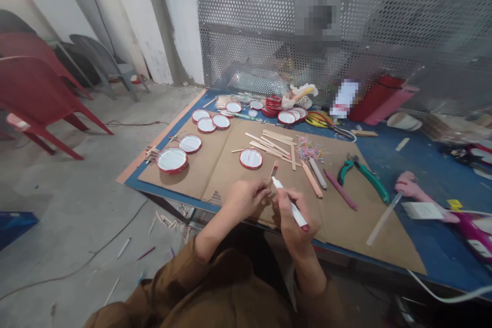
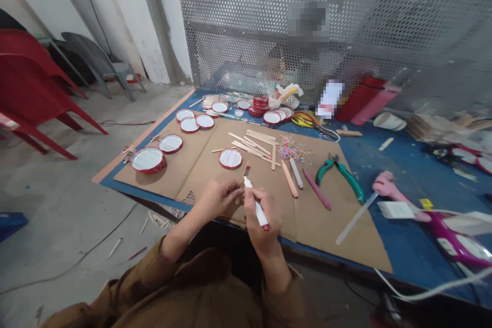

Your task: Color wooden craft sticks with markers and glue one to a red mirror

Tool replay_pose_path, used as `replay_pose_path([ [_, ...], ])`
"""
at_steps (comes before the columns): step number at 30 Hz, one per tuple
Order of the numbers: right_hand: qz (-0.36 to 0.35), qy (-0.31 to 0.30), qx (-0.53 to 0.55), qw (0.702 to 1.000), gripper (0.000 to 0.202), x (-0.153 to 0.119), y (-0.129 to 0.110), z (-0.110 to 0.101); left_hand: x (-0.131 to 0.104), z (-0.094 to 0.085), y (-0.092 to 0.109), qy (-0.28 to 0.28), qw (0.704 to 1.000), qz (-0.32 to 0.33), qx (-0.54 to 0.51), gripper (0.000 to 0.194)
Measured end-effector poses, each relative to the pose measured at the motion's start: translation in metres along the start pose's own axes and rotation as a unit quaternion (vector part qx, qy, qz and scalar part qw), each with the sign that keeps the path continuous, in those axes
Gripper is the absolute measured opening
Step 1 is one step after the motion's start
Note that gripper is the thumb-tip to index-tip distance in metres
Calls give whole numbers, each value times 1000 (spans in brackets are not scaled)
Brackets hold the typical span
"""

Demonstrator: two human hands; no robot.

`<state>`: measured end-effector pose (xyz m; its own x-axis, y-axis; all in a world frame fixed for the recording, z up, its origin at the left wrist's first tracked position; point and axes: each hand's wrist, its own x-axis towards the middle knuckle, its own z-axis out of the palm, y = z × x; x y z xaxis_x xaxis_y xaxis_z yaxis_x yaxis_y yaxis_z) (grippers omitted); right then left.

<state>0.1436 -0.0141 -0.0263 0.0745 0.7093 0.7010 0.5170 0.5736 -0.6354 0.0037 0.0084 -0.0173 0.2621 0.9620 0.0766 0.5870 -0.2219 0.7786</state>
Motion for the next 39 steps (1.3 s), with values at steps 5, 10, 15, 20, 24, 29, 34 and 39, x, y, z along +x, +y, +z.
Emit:
replay_pose_path([
  [5,13,5,-3,1000,12,-2,1,0,0,1,-1,1,1000,-4,7,22],
  [10,18,6,1,1000,14,-1,1,1,0,1,-1,4,1000,-3,8,21],
  [15,43,13,-5,999,17,-4,5,2,0,0,0,3,1000,-7,19,22],
  [20,138,95,1,986,26,-10,6,3,1,-1,1,2,999,-23,27,23],
  [24,149,87,37,984,26,-12,6,3,1,-1,0,8,999,-21,36,23],
  [29,109,50,71,990,16,-10,4,3,1,0,-1,5,999,-12,29,24],
  [34,121,39,75,989,17,-9,5,5,1,1,-2,7,999,-13,30,24],
  [39,133,37,59,989,19,-7,5,6,1,2,-3,14,999,-5,39,23],
])
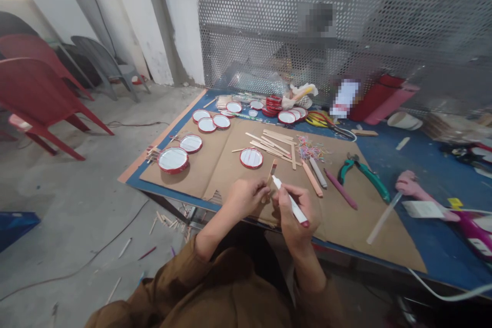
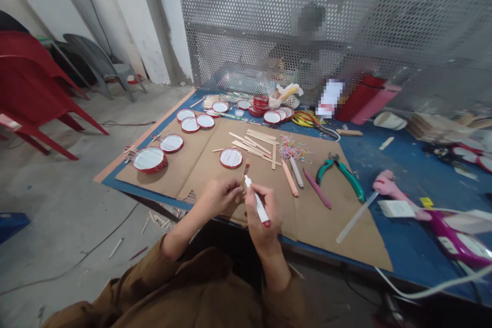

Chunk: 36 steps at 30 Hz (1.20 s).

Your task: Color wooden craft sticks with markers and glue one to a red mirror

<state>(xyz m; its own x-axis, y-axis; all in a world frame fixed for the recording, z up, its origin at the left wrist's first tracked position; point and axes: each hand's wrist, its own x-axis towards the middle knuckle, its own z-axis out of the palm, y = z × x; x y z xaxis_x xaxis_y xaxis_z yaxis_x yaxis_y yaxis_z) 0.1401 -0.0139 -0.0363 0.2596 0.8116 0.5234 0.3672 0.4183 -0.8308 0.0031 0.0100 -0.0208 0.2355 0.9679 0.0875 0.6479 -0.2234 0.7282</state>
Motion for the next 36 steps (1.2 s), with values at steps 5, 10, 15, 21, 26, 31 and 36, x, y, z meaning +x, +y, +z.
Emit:
replay_pose_path([
  [5,29,41,28,998,21,0,-4,-1,0,-2,2,-9,1000,-9,-5,25],
  [10,56,9,68,996,20,-3,-3,-1,0,-3,4,-9,1000,-9,7,27],
  [15,45,-11,57,997,21,-2,-2,0,1,-3,3,-9,1000,-10,9,25],
  [21,41,-15,29,999,22,-1,0,-1,-1,-1,1,-7,1000,-1,-6,24],
  [26,42,-16,23,999,22,-1,3,0,-2,-2,3,-5,1000,-7,7,22],
  [31,60,-13,26,998,25,-1,1,0,0,-3,3,-8,1000,-9,16,22],
  [36,71,-27,31,997,24,1,-1,0,0,-3,3,-10,1000,-8,13,23],
])
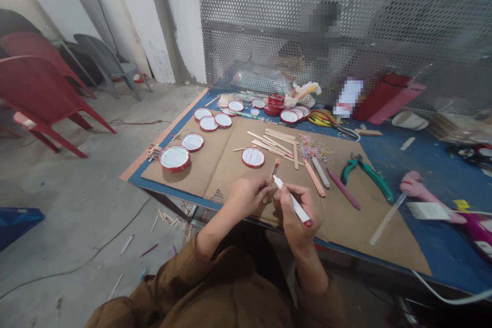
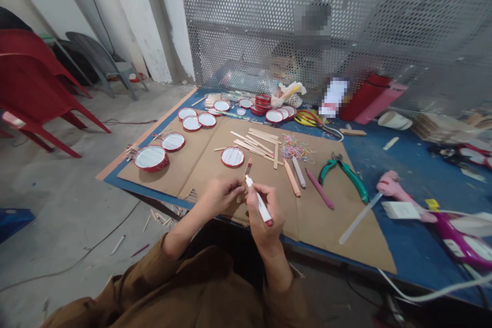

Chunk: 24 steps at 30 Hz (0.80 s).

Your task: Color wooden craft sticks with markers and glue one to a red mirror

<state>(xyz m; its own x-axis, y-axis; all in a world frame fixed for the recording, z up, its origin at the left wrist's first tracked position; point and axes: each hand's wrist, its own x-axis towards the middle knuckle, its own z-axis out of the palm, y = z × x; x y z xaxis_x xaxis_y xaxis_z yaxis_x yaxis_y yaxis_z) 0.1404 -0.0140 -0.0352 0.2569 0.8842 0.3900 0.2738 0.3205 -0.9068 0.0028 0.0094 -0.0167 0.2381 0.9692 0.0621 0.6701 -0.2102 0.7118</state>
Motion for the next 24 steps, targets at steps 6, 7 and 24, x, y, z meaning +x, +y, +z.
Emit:
replay_pose_path([
  [6,11,-1,5,1000,24,-2,3,0,-1,1,-1,5,1000,11,-17,24],
  [7,14,-4,5,1000,25,-2,3,0,-1,2,-1,7,1000,11,-17,24],
  [24,31,-11,6,999,25,-1,-2,-1,-1,0,0,4,1000,5,-21,25],
])
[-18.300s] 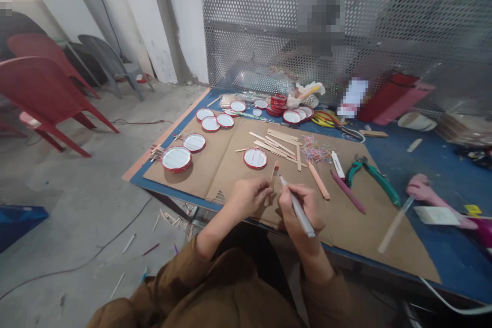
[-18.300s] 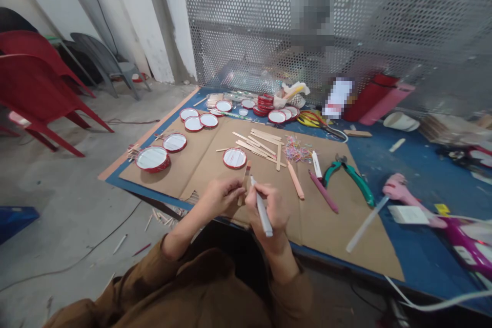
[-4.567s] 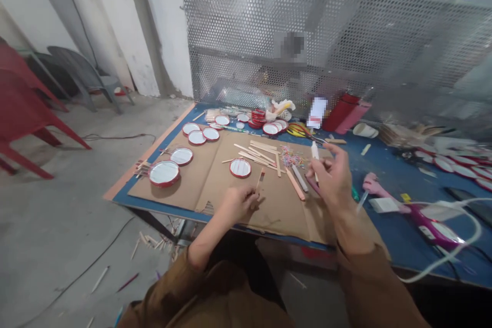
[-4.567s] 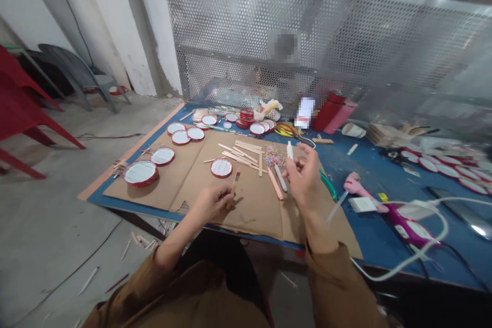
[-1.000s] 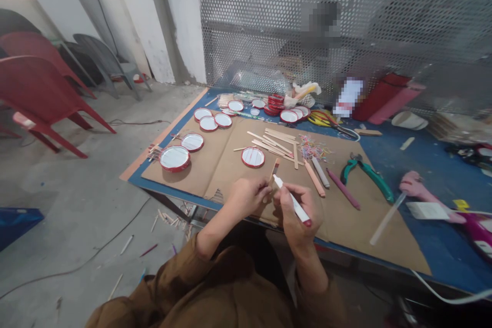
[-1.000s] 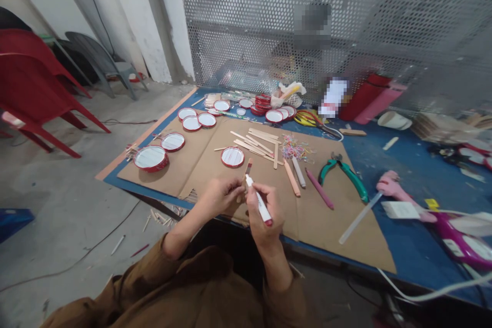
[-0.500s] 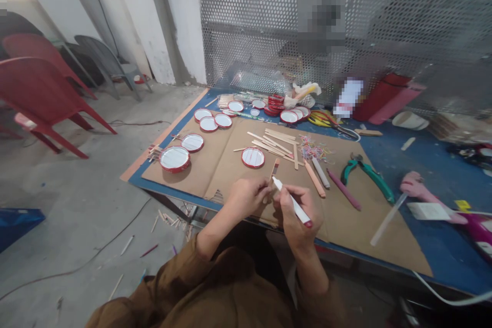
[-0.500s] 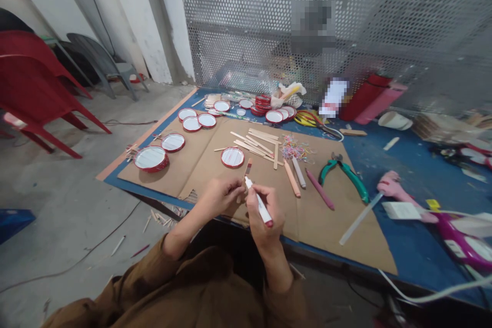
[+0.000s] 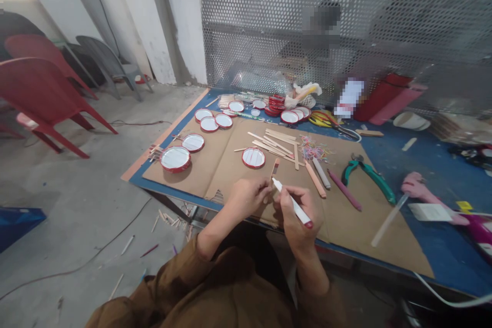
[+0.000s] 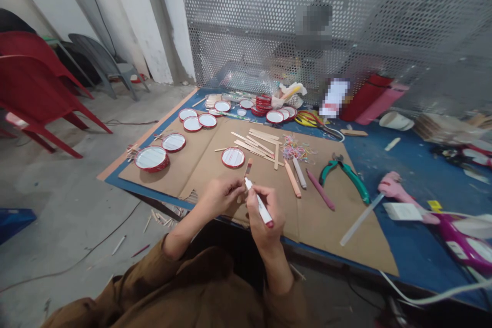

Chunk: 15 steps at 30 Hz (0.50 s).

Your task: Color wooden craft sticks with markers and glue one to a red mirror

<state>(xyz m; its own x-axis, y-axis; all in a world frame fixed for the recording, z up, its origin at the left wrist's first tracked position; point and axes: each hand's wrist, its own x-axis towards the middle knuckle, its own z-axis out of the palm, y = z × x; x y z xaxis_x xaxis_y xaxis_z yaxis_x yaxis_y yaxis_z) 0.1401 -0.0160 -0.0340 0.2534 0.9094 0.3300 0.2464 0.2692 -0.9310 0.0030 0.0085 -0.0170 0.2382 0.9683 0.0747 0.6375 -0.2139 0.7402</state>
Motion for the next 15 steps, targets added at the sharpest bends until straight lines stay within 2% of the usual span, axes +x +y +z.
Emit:
replay_pose_path([
  [4,-3,6,-5,1000,25,0,1,0,0,-1,0,4,1000,1,9,24],
  [10,43,97,-23,994,29,3,-3,2,0,-2,2,-2,999,-28,22,26],
  [12,46,96,-3,994,29,3,-6,2,0,-2,1,5,999,-31,28,25],
  [15,20,58,20,998,29,1,-7,1,0,-1,1,10,999,-32,32,25],
])
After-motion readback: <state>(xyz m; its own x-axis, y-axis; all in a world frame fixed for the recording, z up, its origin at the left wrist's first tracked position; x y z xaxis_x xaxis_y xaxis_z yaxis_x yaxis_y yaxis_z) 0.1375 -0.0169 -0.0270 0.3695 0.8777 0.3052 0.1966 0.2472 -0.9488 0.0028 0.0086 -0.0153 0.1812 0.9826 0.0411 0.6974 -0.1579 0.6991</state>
